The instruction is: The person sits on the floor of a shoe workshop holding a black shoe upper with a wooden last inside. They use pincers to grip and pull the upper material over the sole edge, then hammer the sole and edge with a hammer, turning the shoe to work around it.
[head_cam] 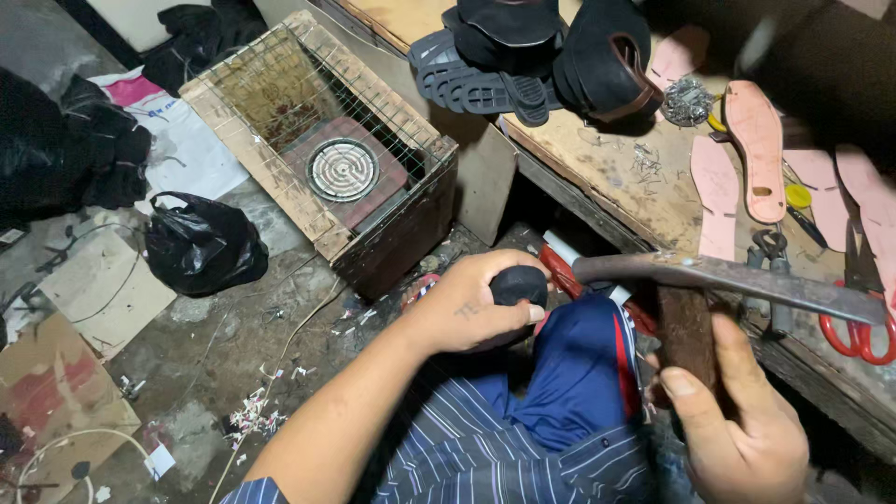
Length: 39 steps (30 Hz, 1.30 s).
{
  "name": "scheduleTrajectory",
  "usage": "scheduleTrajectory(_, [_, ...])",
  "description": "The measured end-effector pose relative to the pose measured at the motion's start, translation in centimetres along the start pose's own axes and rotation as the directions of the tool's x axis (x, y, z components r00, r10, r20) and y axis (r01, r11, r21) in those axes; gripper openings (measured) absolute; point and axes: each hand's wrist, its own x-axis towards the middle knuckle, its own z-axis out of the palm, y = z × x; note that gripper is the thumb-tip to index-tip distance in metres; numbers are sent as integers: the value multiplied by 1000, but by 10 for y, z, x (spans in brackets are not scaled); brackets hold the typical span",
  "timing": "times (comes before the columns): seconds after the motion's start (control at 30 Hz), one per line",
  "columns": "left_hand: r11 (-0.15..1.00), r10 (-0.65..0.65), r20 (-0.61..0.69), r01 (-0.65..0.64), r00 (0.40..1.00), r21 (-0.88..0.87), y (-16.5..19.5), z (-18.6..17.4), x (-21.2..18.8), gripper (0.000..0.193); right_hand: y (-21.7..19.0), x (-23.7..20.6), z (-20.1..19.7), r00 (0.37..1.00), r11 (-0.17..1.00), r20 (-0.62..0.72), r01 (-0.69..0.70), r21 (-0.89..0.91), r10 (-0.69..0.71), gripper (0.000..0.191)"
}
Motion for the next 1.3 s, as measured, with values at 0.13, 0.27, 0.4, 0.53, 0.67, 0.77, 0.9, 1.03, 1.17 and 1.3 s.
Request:
scheduleTrajectory(0.13, [992,-73,27,75,997,-102,-1,2,-13,36,-41,9,15,978,880,206,131,-456,-39,50])
scheduleTrajectory(0.27, [999,39,23,-38,999,-34,-4,-7,-25,35,-54,6,28,953,881,190,291,-373,-235,52])
scheduleTrajectory(0.4, [989,84,-52,-77,995,124,-13,-11,-31,39,-9,-4,20,972,959,231,107,-263,-46,58])
scheduleTrajectory(0.53, [989,-147,-257,145,955,-27,-37,-18,-33,50,73,-29,-16,868,884,311,-445,141,388,74])
scheduleTrajectory(0.67, [994,71,-339,-38,938,104,-65,-38,-38,62,145,-69,-32,313,366,198,-689,-626,929,77])
scheduleTrajectory(0.77, [992,70,-390,-24,918,122,-80,-46,-35,61,171,-86,-19,327,353,191,-565,-746,925,73])
scheduleTrajectory(0.9, [989,-115,-440,60,891,-137,-89,-39,-16,47,150,-73,-13,413,464,230,-662,-588,881,69])
scheduleTrajectory(1.03, [870,-213,-428,-28,878,-492,-85,-4,-3,35,109,-46,3,595,658,367,-750,-65,715,65])
scheduleTrajectory(1.17, [827,-232,-482,-90,845,-555,-74,34,-1,36,100,-31,48,707,629,446,-701,337,549,73])
scheduleTrajectory(1.3, [623,-298,-364,-109,882,-774,-69,39,-18,53,104,-10,51,813,605,234,-560,566,534,64])
